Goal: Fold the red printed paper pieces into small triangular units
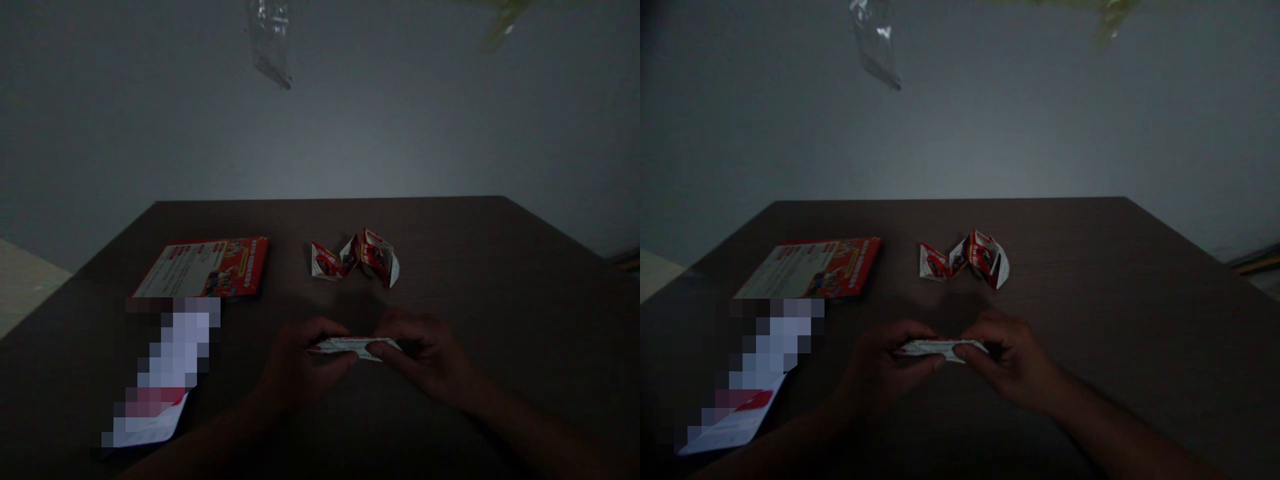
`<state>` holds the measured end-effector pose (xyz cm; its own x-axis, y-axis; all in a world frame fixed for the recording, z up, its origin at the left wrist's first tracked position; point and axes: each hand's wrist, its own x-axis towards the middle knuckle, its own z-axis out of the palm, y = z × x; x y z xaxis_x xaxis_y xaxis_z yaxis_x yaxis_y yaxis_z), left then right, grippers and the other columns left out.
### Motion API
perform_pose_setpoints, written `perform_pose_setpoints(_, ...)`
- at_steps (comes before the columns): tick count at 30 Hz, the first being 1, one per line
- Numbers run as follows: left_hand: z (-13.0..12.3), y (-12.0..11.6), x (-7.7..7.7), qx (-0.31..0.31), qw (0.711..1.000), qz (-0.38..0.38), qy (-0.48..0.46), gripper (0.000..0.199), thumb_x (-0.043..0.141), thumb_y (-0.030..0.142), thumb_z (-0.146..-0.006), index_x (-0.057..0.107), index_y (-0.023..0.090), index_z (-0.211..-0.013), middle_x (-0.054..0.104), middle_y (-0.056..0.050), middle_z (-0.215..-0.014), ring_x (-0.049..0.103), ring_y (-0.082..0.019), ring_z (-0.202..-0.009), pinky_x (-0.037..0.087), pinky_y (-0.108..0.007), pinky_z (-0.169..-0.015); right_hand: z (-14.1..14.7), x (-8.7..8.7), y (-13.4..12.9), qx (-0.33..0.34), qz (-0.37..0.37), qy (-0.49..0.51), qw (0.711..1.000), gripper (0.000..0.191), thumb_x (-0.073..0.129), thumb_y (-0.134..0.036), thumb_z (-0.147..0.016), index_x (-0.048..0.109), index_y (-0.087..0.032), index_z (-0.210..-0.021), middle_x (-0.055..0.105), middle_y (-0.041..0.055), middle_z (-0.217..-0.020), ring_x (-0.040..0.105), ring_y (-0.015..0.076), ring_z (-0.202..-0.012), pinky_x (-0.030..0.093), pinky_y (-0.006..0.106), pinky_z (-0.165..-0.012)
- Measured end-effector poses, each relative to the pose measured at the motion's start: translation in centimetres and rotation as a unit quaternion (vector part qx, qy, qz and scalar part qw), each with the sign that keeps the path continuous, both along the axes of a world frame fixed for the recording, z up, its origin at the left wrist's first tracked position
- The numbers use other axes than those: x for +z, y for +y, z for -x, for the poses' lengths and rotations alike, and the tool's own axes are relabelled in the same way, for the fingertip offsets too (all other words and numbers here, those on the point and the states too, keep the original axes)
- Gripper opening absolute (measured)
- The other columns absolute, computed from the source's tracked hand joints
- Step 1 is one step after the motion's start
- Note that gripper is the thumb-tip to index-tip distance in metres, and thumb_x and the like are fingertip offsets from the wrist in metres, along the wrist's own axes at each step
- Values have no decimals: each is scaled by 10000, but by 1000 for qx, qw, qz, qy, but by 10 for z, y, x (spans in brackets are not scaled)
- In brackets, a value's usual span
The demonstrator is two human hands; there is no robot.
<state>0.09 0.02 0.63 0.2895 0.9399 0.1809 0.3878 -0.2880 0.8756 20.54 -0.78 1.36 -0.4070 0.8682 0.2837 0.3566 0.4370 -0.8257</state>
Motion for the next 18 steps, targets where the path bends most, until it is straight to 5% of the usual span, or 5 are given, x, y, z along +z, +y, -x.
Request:
perform_pose_setpoints(11, -1, 0, -4, -33, 999, 25, -13, 231, 710, 136, -668, 667, 166, -893, 727, -2, -811, 666, -143, -721, 500, -207, -638, 1, 2, 3, -4, -112, -7, 994, 61, 606, -125, -822, 657, -157, -833, 645, 35, -694, 576, 146, -641, 449, 285, -607)
perform_pose_setpoints(18, -1, -4, -4, -90, 992, 29, 79, 141, 569, 236, -840, 687, 165, -870, 687, 11, -698, 613, -110, -610, 411, -172, -525, 1, 1, 3, -16, -240, -30, 970, 284, 649, -58, -780, 612, -169, -1039, 680, 68, -878, 615, 181, -801, 488, 337, -726)
